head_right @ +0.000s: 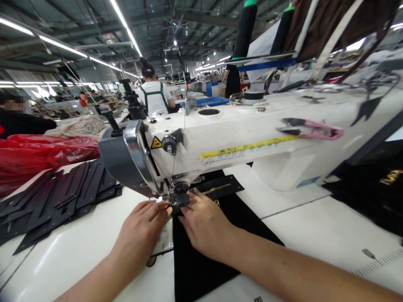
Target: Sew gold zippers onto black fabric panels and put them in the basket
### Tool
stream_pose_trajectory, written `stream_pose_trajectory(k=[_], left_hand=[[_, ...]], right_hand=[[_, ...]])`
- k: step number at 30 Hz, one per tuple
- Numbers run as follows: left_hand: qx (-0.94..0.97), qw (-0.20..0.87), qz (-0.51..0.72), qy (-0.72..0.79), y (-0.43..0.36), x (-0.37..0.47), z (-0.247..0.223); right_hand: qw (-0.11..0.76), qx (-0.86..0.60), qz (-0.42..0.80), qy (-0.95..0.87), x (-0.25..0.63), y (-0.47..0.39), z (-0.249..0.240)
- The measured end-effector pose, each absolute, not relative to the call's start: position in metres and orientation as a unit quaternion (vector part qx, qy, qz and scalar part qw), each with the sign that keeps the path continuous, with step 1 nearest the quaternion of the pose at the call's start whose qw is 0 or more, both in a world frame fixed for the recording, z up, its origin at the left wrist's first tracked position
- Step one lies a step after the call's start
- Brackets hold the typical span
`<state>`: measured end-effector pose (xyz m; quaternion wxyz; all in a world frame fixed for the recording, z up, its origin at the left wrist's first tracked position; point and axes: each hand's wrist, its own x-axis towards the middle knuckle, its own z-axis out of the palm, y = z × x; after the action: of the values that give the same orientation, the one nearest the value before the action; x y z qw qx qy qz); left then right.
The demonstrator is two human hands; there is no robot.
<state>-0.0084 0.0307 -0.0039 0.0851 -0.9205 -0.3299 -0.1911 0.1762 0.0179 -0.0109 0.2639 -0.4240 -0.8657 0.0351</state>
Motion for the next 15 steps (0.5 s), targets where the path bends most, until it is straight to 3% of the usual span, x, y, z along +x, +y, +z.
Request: stream_pose_trajectory(k=[15], left_hand=[[-0.911,0.094,-0.218,-0.338,0.0345,-0.0093,-0.0067]], right_hand=[[0.281,-0.422,0.045,-0.861,0.1734,0.019,-0.0111]])
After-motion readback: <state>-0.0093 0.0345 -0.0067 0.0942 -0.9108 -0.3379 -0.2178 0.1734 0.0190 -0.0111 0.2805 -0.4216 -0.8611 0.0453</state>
